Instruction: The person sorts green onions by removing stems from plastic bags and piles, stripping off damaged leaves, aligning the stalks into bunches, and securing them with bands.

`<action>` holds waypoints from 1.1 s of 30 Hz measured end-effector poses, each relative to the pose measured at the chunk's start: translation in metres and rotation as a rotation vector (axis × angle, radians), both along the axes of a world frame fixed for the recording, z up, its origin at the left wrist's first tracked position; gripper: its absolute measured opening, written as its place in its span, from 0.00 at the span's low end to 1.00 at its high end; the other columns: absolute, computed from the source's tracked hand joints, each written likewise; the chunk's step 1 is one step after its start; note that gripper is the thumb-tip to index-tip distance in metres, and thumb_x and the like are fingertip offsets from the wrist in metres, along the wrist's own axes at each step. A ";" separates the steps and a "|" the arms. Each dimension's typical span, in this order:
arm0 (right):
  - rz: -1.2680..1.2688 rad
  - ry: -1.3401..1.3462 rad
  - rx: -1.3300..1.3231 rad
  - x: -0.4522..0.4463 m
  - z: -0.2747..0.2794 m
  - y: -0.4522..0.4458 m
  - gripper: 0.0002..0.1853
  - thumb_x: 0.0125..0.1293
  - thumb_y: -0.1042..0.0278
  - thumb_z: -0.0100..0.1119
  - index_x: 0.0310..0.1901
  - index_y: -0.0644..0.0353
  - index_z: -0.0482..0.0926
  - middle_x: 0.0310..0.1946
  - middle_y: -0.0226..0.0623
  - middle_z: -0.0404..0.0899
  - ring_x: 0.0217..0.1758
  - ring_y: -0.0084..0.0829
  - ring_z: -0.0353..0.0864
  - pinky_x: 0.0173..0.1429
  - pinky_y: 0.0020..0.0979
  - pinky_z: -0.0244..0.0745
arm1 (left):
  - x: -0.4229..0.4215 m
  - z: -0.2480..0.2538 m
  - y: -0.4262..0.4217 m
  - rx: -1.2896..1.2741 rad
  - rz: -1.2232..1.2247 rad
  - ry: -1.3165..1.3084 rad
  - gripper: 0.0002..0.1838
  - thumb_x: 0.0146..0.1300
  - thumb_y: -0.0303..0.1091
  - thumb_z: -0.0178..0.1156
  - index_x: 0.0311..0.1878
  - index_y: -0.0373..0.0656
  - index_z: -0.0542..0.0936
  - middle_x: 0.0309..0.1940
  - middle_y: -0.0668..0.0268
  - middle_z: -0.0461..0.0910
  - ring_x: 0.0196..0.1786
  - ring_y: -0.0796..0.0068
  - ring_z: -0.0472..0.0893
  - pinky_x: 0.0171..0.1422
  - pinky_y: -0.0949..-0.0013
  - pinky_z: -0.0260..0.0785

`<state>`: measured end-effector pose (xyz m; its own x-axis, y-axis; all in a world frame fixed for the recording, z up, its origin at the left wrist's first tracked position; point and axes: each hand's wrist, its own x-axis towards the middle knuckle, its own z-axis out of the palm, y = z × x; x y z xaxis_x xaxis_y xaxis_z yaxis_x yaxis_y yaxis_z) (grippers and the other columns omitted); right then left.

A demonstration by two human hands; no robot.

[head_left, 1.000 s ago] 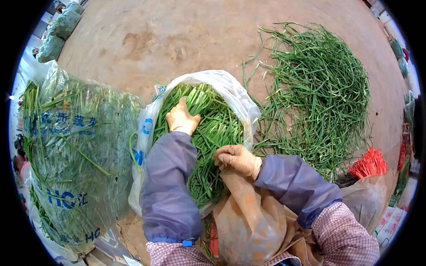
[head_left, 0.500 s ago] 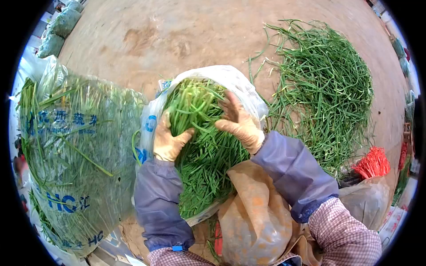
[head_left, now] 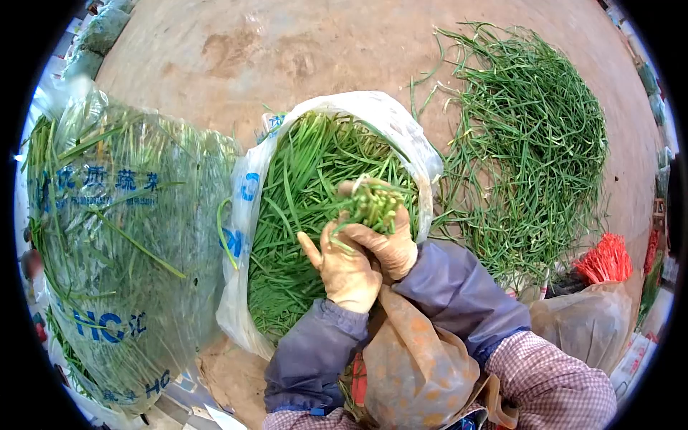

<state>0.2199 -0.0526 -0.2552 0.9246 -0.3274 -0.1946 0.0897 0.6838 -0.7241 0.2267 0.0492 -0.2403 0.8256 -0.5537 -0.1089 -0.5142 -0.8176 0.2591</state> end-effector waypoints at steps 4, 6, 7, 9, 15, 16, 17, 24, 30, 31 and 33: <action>-0.084 0.116 0.132 -0.029 -0.026 -0.017 0.30 0.59 0.75 0.71 0.62 0.52 0.71 0.55 0.37 0.80 0.52 0.31 0.81 0.55 0.33 0.80 | -0.004 0.011 0.014 -0.276 -0.123 0.219 0.44 0.53 0.46 0.69 0.71 0.38 0.63 0.64 0.51 0.70 0.70 0.52 0.66 0.79 0.36 0.29; -0.147 0.208 0.244 -0.039 -0.024 -0.025 0.26 0.57 0.73 0.71 0.57 0.52 0.73 0.50 0.45 0.82 0.52 0.39 0.83 0.55 0.44 0.82 | 0.010 0.021 0.030 -0.439 -0.119 0.316 0.35 0.58 0.44 0.67 0.66 0.37 0.70 0.63 0.50 0.73 0.68 0.54 0.71 0.79 0.41 0.45; -0.150 0.155 0.278 -0.041 -0.023 -0.025 0.27 0.56 0.73 0.71 0.58 0.52 0.73 0.50 0.45 0.82 0.52 0.39 0.83 0.55 0.45 0.81 | 0.017 0.030 0.032 -0.638 0.083 0.361 0.26 0.62 0.40 0.64 0.61 0.37 0.76 0.60 0.52 0.77 0.65 0.58 0.74 0.73 0.51 0.61; -0.139 0.100 0.312 -0.044 -0.026 -0.025 0.28 0.55 0.73 0.71 0.58 0.52 0.72 0.50 0.47 0.81 0.52 0.41 0.83 0.56 0.47 0.81 | 0.037 0.031 0.042 -0.715 0.235 0.245 0.24 0.66 0.39 0.61 0.61 0.36 0.76 0.58 0.52 0.79 0.64 0.59 0.76 0.70 0.59 0.66; -0.187 0.096 0.278 -0.046 -0.026 -0.015 0.28 0.56 0.72 0.73 0.58 0.56 0.73 0.49 0.41 0.82 0.51 0.33 0.82 0.54 0.37 0.81 | 0.046 -0.007 0.010 -0.637 0.053 0.337 0.23 0.72 0.46 0.51 0.60 0.40 0.77 0.57 0.54 0.78 0.63 0.57 0.76 0.76 0.50 0.51; -0.240 0.078 0.333 -0.044 -0.023 -0.012 0.27 0.57 0.74 0.72 0.58 0.56 0.73 0.50 0.39 0.82 0.51 0.31 0.82 0.57 0.35 0.79 | 0.030 -0.015 0.004 -0.621 0.051 0.333 0.24 0.73 0.49 0.49 0.60 0.41 0.77 0.57 0.55 0.79 0.62 0.57 0.76 0.77 0.48 0.49; -0.261 0.122 0.267 -0.044 -0.021 -0.010 0.27 0.57 0.75 0.72 0.59 0.55 0.74 0.50 0.37 0.82 0.52 0.30 0.81 0.58 0.33 0.78 | 0.015 -0.021 -0.004 -0.605 0.049 0.330 0.25 0.74 0.51 0.47 0.61 0.42 0.76 0.56 0.55 0.80 0.62 0.57 0.77 0.77 0.46 0.48; 0.063 0.149 0.205 -0.063 0.004 -0.006 0.45 0.53 0.82 0.71 0.72 0.52 0.60 0.60 0.30 0.74 0.60 0.27 0.74 0.64 0.31 0.72 | -0.027 -0.040 -0.004 -0.539 0.133 0.236 0.23 0.72 0.46 0.46 0.64 0.47 0.74 0.55 0.63 0.78 0.61 0.68 0.76 0.82 0.47 0.32; -0.238 0.313 0.217 -0.075 -0.004 -0.006 0.26 0.58 0.81 0.69 0.58 0.57 0.72 0.52 0.39 0.81 0.53 0.29 0.79 0.58 0.31 0.77 | -0.054 -0.027 -0.006 -0.386 -0.053 0.111 0.28 0.72 0.46 0.45 0.67 0.36 0.70 0.61 0.56 0.75 0.66 0.61 0.73 0.79 0.40 0.35; -0.235 0.304 0.295 -0.080 -0.012 -0.010 0.23 0.58 0.81 0.69 0.54 0.57 0.73 0.49 0.41 0.82 0.50 0.29 0.81 0.56 0.33 0.78 | -0.054 -0.026 -0.004 -0.394 -0.068 0.182 0.27 0.73 0.47 0.44 0.65 0.36 0.72 0.59 0.55 0.77 0.65 0.61 0.74 0.79 0.40 0.35; -0.212 0.232 0.283 -0.091 -0.020 -0.017 0.23 0.58 0.78 0.69 0.55 0.57 0.73 0.46 0.40 0.83 0.48 0.31 0.82 0.55 0.34 0.79 | -0.037 -0.017 0.005 -0.497 -0.007 0.424 0.24 0.75 0.49 0.45 0.58 0.39 0.78 0.53 0.55 0.81 0.62 0.65 0.77 0.80 0.45 0.37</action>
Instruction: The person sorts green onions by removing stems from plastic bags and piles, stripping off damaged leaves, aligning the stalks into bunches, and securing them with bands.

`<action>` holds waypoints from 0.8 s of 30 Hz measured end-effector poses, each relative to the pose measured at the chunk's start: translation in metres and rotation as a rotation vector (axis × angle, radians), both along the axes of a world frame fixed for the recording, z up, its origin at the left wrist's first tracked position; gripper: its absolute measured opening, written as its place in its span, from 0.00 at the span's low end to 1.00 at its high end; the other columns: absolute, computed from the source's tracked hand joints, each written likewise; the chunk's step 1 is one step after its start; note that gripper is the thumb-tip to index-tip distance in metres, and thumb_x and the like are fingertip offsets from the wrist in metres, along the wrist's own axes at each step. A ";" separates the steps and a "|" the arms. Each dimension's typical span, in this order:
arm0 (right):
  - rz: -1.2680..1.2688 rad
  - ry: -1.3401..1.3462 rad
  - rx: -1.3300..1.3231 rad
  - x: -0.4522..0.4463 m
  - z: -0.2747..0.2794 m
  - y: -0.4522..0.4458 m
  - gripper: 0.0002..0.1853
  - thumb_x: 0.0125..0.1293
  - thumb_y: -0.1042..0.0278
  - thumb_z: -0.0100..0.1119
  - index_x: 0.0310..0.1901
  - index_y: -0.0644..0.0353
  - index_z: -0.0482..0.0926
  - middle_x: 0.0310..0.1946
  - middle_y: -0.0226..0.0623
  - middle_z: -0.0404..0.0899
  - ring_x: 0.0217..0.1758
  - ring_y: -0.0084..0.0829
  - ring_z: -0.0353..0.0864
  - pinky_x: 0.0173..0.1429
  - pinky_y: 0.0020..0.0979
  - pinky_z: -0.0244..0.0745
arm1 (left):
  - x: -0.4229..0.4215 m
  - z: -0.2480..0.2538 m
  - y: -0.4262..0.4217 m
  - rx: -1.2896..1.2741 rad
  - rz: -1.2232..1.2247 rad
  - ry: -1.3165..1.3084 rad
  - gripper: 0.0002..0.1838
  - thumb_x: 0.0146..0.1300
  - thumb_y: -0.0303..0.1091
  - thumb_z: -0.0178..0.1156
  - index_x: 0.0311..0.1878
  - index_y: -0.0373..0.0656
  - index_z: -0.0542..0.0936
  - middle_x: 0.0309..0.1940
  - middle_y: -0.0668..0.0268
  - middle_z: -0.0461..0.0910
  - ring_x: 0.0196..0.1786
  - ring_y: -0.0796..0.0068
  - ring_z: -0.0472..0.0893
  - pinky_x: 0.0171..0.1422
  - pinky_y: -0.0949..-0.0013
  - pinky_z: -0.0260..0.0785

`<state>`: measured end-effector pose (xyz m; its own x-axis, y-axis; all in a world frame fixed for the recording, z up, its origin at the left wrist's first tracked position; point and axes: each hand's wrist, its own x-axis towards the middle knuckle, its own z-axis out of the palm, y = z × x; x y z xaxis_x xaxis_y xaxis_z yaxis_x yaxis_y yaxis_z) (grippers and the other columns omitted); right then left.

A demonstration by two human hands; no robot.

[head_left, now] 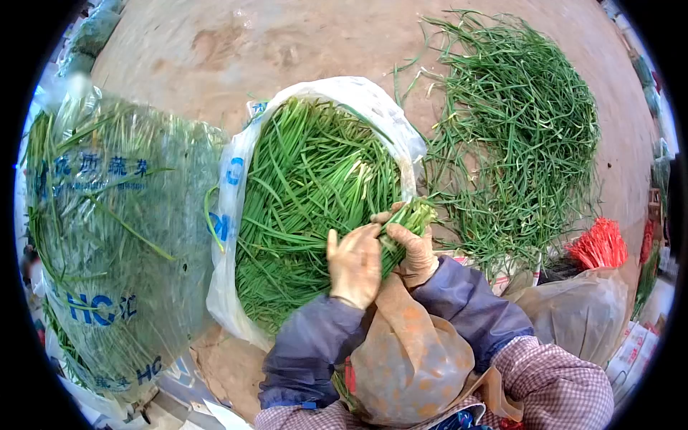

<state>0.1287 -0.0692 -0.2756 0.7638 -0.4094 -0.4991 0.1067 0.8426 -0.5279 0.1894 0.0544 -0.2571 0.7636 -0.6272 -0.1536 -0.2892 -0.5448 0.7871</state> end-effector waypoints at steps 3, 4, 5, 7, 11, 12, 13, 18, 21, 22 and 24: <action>0.068 -0.003 -0.048 -0.009 0.009 -0.002 0.27 0.56 0.72 0.72 0.56 0.58 0.72 0.43 0.38 0.85 0.49 0.32 0.83 0.53 0.34 0.78 | 0.037 0.013 0.010 -0.175 0.367 0.181 0.15 0.72 0.38 0.54 0.54 0.41 0.81 0.51 0.58 0.83 0.57 0.65 0.81 0.67 0.59 0.70; 0.100 0.003 -0.067 -0.010 0.011 -0.002 0.28 0.55 0.71 0.73 0.57 0.58 0.72 0.43 0.38 0.85 0.49 0.32 0.83 0.53 0.34 0.78 | 0.049 0.011 0.010 -0.193 0.346 0.117 0.14 0.71 0.35 0.55 0.54 0.39 0.81 0.50 0.57 0.84 0.55 0.64 0.82 0.62 0.62 0.73; 0.133 0.007 -0.087 -0.011 0.013 -0.003 0.29 0.54 0.70 0.74 0.57 0.58 0.71 0.43 0.38 0.85 0.49 0.32 0.83 0.53 0.34 0.77 | 0.060 0.008 0.010 -0.214 0.324 0.052 0.13 0.70 0.31 0.56 0.54 0.38 0.80 0.49 0.56 0.84 0.53 0.63 0.83 0.57 0.65 0.77; 0.163 -0.009 -0.086 -0.013 0.018 -0.003 0.28 0.54 0.71 0.74 0.56 0.59 0.72 0.41 0.36 0.84 0.47 0.31 0.82 0.53 0.33 0.77 | 0.078 -0.006 0.005 -0.369 0.032 -0.010 0.14 0.70 0.31 0.56 0.55 0.39 0.81 0.47 0.58 0.85 0.50 0.68 0.84 0.57 0.66 0.76; 0.159 -0.029 -0.069 -0.018 0.025 -0.007 0.27 0.53 0.71 0.73 0.54 0.60 0.72 0.39 0.35 0.83 0.45 0.29 0.82 0.52 0.31 0.76 | 0.062 -0.008 -0.016 -0.322 -0.285 0.621 0.13 0.70 0.32 0.56 0.52 0.35 0.83 0.48 0.56 0.85 0.48 0.65 0.84 0.54 0.68 0.76; 0.154 -0.022 -0.060 -0.021 0.029 -0.012 0.27 0.53 0.71 0.73 0.55 0.60 0.72 0.39 0.35 0.83 0.44 0.29 0.82 0.52 0.31 0.76 | 0.062 -0.019 -0.015 -0.250 -0.351 0.452 0.13 0.70 0.31 0.56 0.52 0.36 0.83 0.47 0.56 0.85 0.48 0.65 0.84 0.54 0.68 0.75; 0.148 -0.013 -0.051 -0.025 0.032 -0.017 0.27 0.53 0.71 0.73 0.55 0.61 0.72 0.39 0.36 0.83 0.44 0.30 0.82 0.52 0.31 0.76 | 0.063 -0.037 -0.011 -0.178 -0.415 0.284 0.12 0.69 0.31 0.57 0.51 0.37 0.83 0.46 0.56 0.85 0.47 0.65 0.84 0.55 0.67 0.75; -0.034 -0.068 -0.061 -0.044 0.058 -0.074 0.28 0.53 0.70 0.71 0.56 0.55 0.71 0.37 0.37 0.82 0.43 0.38 0.84 0.52 0.46 0.82 | 0.050 -0.055 -0.010 -0.202 -0.473 -0.174 0.07 0.58 0.28 0.66 0.40 0.38 0.83 0.37 0.55 0.84 0.41 0.53 0.82 0.50 0.56 0.74; -0.134 -0.291 -0.216 -0.065 0.090 -0.146 0.26 0.57 0.68 0.68 0.57 0.55 0.71 0.38 0.36 0.82 0.44 0.40 0.83 0.56 0.49 0.80 | 0.048 -0.059 -0.008 -0.216 -0.484 -0.197 0.10 0.57 0.28 0.67 0.42 0.38 0.84 0.35 0.56 0.84 0.41 0.53 0.82 0.51 0.56 0.73; -0.190 -0.329 -0.262 -0.076 0.098 -0.167 0.25 0.59 0.68 0.67 0.58 0.55 0.71 0.39 0.37 0.82 0.45 0.40 0.83 0.57 0.50 0.80 | 0.047 -0.056 -0.008 -0.172 -0.443 -0.039 0.11 0.59 0.28 0.66 0.45 0.38 0.84 0.38 0.56 0.84 0.44 0.57 0.83 0.55 0.58 0.74; -0.266 -0.445 -0.399 -0.092 0.112 -0.204 0.23 0.63 0.68 0.64 0.59 0.56 0.71 0.41 0.37 0.81 0.47 0.40 0.82 0.60 0.51 0.78 | 0.052 -0.028 -0.009 -0.083 -0.274 0.218 0.10 0.64 0.29 0.62 0.48 0.42 0.85 0.44 0.59 0.86 0.51 0.64 0.83 0.61 0.63 0.74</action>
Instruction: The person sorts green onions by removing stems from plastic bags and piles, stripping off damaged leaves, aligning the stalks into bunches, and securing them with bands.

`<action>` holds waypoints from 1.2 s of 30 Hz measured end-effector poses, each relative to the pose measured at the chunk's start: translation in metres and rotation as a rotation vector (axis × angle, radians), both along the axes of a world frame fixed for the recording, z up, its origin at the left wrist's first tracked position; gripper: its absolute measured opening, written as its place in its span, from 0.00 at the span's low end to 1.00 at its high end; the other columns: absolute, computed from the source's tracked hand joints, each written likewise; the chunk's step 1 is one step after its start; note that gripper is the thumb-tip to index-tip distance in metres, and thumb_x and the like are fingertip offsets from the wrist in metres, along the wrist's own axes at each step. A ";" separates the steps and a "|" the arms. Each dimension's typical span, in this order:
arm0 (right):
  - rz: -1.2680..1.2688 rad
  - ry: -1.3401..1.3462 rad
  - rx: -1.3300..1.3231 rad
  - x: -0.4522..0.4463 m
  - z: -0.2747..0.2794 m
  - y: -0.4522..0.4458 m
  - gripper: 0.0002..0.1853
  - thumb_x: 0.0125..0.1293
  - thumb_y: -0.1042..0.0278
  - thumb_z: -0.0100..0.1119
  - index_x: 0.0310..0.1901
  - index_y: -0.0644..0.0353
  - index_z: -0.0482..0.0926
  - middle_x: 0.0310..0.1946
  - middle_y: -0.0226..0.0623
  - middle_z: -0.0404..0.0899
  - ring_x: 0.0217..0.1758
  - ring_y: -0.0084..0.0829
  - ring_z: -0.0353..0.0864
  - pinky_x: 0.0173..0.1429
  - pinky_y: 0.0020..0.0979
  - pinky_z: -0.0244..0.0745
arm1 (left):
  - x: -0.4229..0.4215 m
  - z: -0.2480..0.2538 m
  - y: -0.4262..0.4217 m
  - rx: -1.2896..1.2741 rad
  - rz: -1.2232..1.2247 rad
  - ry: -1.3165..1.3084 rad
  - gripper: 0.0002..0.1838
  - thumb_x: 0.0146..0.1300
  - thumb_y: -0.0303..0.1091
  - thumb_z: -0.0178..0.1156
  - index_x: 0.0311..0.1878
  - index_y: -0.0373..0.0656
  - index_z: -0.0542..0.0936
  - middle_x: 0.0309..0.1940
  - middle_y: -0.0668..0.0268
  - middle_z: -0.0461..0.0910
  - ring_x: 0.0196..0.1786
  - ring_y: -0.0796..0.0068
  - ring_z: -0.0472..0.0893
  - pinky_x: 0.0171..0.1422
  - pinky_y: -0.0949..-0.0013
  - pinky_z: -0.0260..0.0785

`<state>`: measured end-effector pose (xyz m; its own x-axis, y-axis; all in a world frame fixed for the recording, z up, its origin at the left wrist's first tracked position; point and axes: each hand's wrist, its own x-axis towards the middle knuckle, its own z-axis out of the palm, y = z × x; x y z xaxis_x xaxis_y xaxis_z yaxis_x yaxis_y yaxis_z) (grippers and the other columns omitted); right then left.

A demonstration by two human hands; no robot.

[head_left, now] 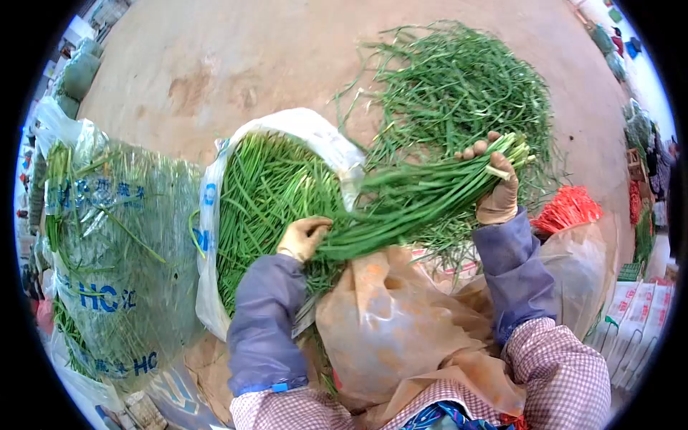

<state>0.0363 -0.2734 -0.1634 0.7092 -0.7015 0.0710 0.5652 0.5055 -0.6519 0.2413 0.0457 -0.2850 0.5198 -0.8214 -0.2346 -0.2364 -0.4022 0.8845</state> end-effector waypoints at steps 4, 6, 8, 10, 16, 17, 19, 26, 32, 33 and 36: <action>-0.126 -0.068 -0.058 -0.010 0.050 -0.018 0.23 0.63 0.68 0.64 0.59 0.58 0.70 0.41 0.38 0.81 0.47 0.42 0.83 0.60 0.52 0.77 | 0.037 0.084 -0.010 -0.225 0.192 -0.003 0.10 0.67 0.34 0.61 0.48 0.44 0.86 0.46 0.62 0.86 0.50 0.67 0.83 0.58 0.64 0.76; -0.098 -0.139 -0.033 -0.002 0.076 0.000 0.22 0.64 0.68 0.63 0.58 0.57 0.70 0.41 0.38 0.82 0.47 0.41 0.83 0.60 0.52 0.78 | 0.045 0.184 -0.027 -0.312 0.244 -0.082 0.15 0.67 0.38 0.62 0.52 0.41 0.83 0.49 0.58 0.85 0.52 0.65 0.82 0.60 0.59 0.76; -0.016 -0.218 0.071 0.004 0.101 0.026 0.21 0.65 0.67 0.63 0.57 0.56 0.71 0.41 0.39 0.82 0.46 0.42 0.83 0.59 0.53 0.79 | 0.039 0.281 -0.045 -0.375 0.190 -0.143 0.29 0.64 0.49 0.64 0.62 0.40 0.76 0.55 0.54 0.81 0.59 0.61 0.78 0.66 0.56 0.71; 0.104 -0.270 0.209 0.004 0.124 0.056 0.19 0.65 0.66 0.63 0.56 0.57 0.72 0.41 0.40 0.83 0.47 0.42 0.83 0.58 0.53 0.80 | 0.011 0.358 -0.064 -0.417 -0.042 -0.199 0.44 0.60 0.58 0.66 0.72 0.41 0.64 0.64 0.47 0.72 0.66 0.55 0.73 0.71 0.53 0.66; 0.419 -0.439 0.542 -0.050 0.140 0.088 0.17 0.68 0.65 0.60 0.56 0.58 0.74 0.43 0.43 0.83 0.48 0.45 0.84 0.57 0.53 0.80 | -0.124 0.349 -0.101 -0.131 -0.559 0.312 0.62 0.53 0.66 0.68 0.79 0.41 0.46 0.76 0.49 0.55 0.76 0.59 0.58 0.79 0.58 0.48; 0.423 -0.424 0.560 -0.065 0.132 0.086 0.17 0.68 0.65 0.59 0.56 0.58 0.74 0.43 0.43 0.83 0.48 0.45 0.85 0.57 0.53 0.81 | -0.142 0.340 -0.095 -0.125 -0.533 0.327 0.64 0.51 0.68 0.68 0.78 0.37 0.47 0.75 0.52 0.56 0.77 0.63 0.55 0.80 0.61 0.43; 0.371 -0.352 0.583 -0.093 0.119 0.080 0.17 0.68 0.65 0.59 0.57 0.57 0.74 0.42 0.43 0.83 0.46 0.45 0.85 0.54 0.54 0.82 | -0.177 0.311 -0.073 -0.121 -0.495 0.818 0.56 0.54 0.61 0.68 0.77 0.38 0.53 0.72 0.55 0.62 0.73 0.67 0.63 0.76 0.61 0.55; 0.415 -0.377 0.540 -0.134 0.082 0.048 0.18 0.69 0.61 0.58 0.56 0.62 0.77 0.43 0.43 0.84 0.47 0.44 0.85 0.57 0.50 0.80 | -0.263 0.273 -0.022 -0.004 -0.295 1.113 0.55 0.47 0.65 0.72 0.70 0.36 0.65 0.62 0.52 0.75 0.51 0.65 0.82 0.56 0.64 0.76; 0.414 -0.259 0.548 -0.139 0.090 0.060 0.19 0.66 0.66 0.62 0.57 0.61 0.73 0.39 0.43 0.84 0.42 0.42 0.86 0.50 0.50 0.84 | -0.242 0.320 0.010 0.315 -0.333 0.221 0.43 0.55 0.47 0.73 0.69 0.35 0.68 0.63 0.55 0.74 0.67 0.63 0.72 0.73 0.62 0.60; 0.421 -0.239 0.541 -0.139 0.090 0.061 0.19 0.66 0.67 0.63 0.57 0.61 0.73 0.39 0.42 0.84 0.42 0.42 0.86 0.50 0.50 0.84 | -0.230 0.341 0.009 0.479 -0.317 0.060 0.44 0.56 0.43 0.73 0.72 0.35 0.65 0.66 0.54 0.72 0.71 0.60 0.68 0.76 0.60 0.55; 0.404 -0.162 0.499 -0.137 0.096 0.066 0.19 0.65 0.68 0.64 0.56 0.60 0.73 0.38 0.41 0.84 0.40 0.40 0.87 0.49 0.48 0.85 | -0.208 0.362 0.001 -0.077 0.067 -0.061 0.49 0.54 0.43 0.75 0.74 0.34 0.61 0.68 0.51 0.70 0.69 0.57 0.71 0.75 0.55 0.58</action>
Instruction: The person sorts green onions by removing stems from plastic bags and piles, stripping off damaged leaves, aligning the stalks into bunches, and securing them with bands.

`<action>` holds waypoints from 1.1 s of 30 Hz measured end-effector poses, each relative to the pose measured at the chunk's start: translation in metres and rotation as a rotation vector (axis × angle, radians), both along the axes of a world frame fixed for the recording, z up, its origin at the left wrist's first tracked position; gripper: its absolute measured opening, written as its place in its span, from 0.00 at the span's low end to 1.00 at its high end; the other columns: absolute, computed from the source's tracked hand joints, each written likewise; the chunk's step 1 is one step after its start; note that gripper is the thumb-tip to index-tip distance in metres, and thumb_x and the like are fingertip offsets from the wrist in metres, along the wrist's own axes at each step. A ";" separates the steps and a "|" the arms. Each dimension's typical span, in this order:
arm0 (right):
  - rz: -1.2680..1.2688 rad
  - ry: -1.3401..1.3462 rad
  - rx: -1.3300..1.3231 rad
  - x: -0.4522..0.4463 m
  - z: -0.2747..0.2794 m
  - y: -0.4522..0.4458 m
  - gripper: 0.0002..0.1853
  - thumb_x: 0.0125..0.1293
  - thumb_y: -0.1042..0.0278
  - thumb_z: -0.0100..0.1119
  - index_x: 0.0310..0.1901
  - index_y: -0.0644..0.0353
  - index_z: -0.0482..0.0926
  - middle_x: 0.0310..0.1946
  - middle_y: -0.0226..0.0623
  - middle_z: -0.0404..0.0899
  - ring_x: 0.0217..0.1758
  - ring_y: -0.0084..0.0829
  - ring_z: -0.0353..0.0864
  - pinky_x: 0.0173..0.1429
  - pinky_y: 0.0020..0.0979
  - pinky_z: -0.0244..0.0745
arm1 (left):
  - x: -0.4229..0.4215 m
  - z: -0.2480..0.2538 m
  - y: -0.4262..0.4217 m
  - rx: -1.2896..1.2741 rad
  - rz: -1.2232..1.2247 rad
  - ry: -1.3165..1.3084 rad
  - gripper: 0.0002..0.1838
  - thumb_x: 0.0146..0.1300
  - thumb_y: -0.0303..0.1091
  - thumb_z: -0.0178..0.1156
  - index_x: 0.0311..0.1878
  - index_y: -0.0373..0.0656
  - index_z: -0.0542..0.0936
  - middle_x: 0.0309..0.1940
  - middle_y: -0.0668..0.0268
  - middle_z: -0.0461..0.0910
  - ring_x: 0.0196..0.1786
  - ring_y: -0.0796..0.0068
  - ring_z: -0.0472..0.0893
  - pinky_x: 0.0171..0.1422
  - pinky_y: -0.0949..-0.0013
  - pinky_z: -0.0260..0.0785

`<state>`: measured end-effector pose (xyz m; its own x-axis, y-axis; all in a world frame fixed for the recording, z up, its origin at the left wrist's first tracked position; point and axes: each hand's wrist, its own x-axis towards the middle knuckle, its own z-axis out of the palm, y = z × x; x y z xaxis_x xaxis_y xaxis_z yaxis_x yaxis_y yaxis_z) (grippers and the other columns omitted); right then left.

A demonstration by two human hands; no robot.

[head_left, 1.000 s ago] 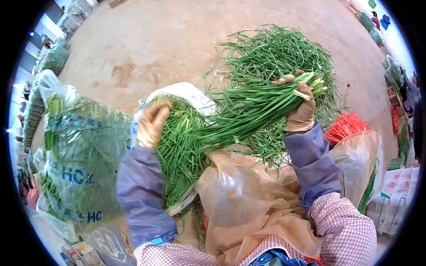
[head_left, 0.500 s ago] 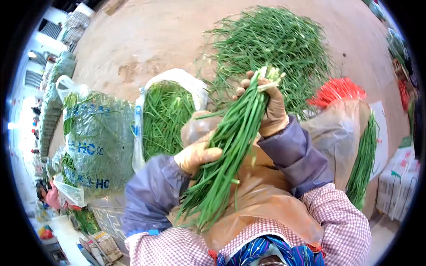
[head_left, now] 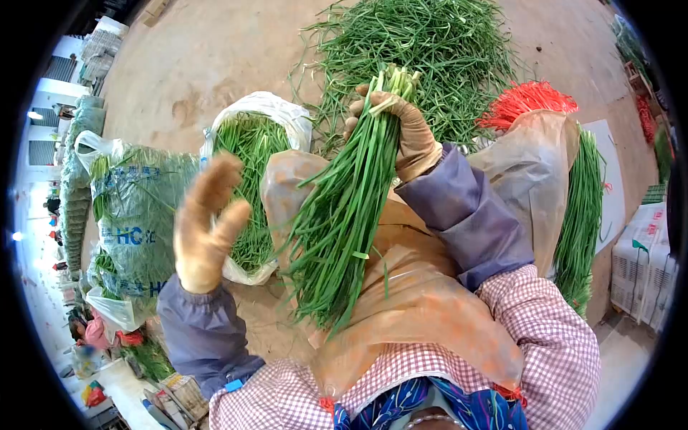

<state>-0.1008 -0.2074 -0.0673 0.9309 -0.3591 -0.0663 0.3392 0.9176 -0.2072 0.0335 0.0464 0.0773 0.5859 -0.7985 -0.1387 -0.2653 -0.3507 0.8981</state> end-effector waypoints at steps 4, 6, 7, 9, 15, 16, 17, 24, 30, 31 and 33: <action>0.049 -0.005 0.023 -0.003 -0.003 0.002 0.18 0.66 0.67 0.63 0.56 0.59 0.74 0.38 0.40 0.84 0.39 0.39 0.87 0.49 0.48 0.85 | -0.017 -0.003 -0.050 -0.066 -0.264 -0.418 0.57 0.50 0.43 0.77 0.77 0.37 0.53 0.69 0.47 0.67 0.70 0.56 0.69 0.73 0.53 0.61; 0.060 0.009 0.034 -0.007 0.005 0.008 0.18 0.66 0.67 0.63 0.55 0.59 0.74 0.38 0.40 0.84 0.40 0.39 0.87 0.49 0.47 0.85 | -0.029 -0.033 -0.079 -0.037 -0.351 -0.203 0.65 0.46 0.44 0.80 0.78 0.36 0.44 0.72 0.42 0.61 0.75 0.54 0.62 0.76 0.53 0.57; 0.063 0.016 0.040 -0.009 0.010 0.010 0.18 0.66 0.67 0.63 0.55 0.59 0.74 0.38 0.40 0.84 0.40 0.39 0.87 0.49 0.47 0.85 | -0.029 -0.059 -0.088 -0.074 -0.345 0.011 0.65 0.46 0.43 0.80 0.78 0.35 0.44 0.74 0.44 0.58 0.74 0.56 0.62 0.76 0.56 0.58; 0.070 -0.020 0.064 -0.012 0.014 0.011 0.17 0.66 0.67 0.62 0.55 0.58 0.74 0.37 0.39 0.85 0.37 0.38 0.87 0.46 0.46 0.86 | -0.047 -0.065 -0.098 0.008 -0.398 0.299 0.59 0.48 0.48 0.77 0.76 0.37 0.51 0.67 0.53 0.67 0.69 0.61 0.68 0.73 0.61 0.59; -0.013 0.063 0.075 -0.020 0.002 -0.002 0.17 0.66 0.65 0.63 0.54 0.57 0.75 0.35 0.39 0.84 0.35 0.37 0.88 0.41 0.42 0.87 | -0.081 -0.114 -0.068 -0.098 -0.360 1.051 0.50 0.48 0.54 0.74 0.70 0.39 0.64 0.57 0.63 0.74 0.59 0.67 0.74 0.63 0.62 0.68; 0.001 0.053 0.082 -0.020 0.004 -0.001 0.17 0.66 0.64 0.64 0.54 0.57 0.75 0.35 0.38 0.84 0.35 0.37 0.87 0.41 0.42 0.87 | -0.085 -0.114 -0.062 -0.079 -0.340 1.080 0.50 0.49 0.54 0.73 0.71 0.39 0.63 0.59 0.62 0.72 0.60 0.68 0.73 0.64 0.63 0.67; -0.001 0.053 0.067 -0.019 0.003 0.001 0.17 0.66 0.64 0.64 0.54 0.57 0.75 0.36 0.39 0.84 0.35 0.37 0.87 0.41 0.42 0.87 | -0.090 -0.114 -0.057 -0.062 -0.320 1.108 0.50 0.49 0.54 0.71 0.71 0.39 0.62 0.61 0.60 0.71 0.62 0.68 0.71 0.65 0.63 0.66; -0.109 0.002 -0.051 -0.016 -0.011 0.009 0.21 0.64 0.65 0.65 0.57 0.58 0.72 0.37 0.39 0.84 0.36 0.36 0.86 0.43 0.40 0.86 | -0.109 -0.108 -0.039 -0.049 -0.197 1.506 0.48 0.50 0.38 0.75 0.72 0.43 0.60 0.60 0.57 0.73 0.65 0.57 0.74 0.62 0.53 0.75; -0.071 0.026 0.071 -0.015 -0.006 0.017 0.21 0.62 0.67 0.65 0.56 0.58 0.72 0.34 0.40 0.83 0.34 0.38 0.85 0.41 0.40 0.86 | -0.123 -0.105 -0.041 -0.102 -0.109 1.438 0.41 0.52 0.29 0.71 0.70 0.41 0.64 0.44 0.59 0.80 0.51 0.60 0.82 0.58 0.57 0.76; -0.046 0.012 0.077 -0.015 -0.006 0.017 0.21 0.63 0.67 0.65 0.56 0.57 0.72 0.35 0.40 0.83 0.35 0.38 0.86 0.42 0.40 0.86 | -0.122 -0.107 -0.042 -0.103 -0.111 1.451 0.41 0.52 0.27 0.70 0.70 0.41 0.64 0.42 0.59 0.80 0.50 0.60 0.82 0.58 0.56 0.76; 0.004 -0.016 0.092 -0.014 -0.005 0.017 0.20 0.64 0.67 0.64 0.57 0.56 0.73 0.35 0.39 0.83 0.38 0.38 0.86 0.44 0.40 0.86 | -0.118 -0.110 -0.040 -0.105 -0.114 1.478 0.40 0.53 0.24 0.69 0.69 0.41 0.64 0.40 0.60 0.80 0.46 0.61 0.82 0.59 0.56 0.75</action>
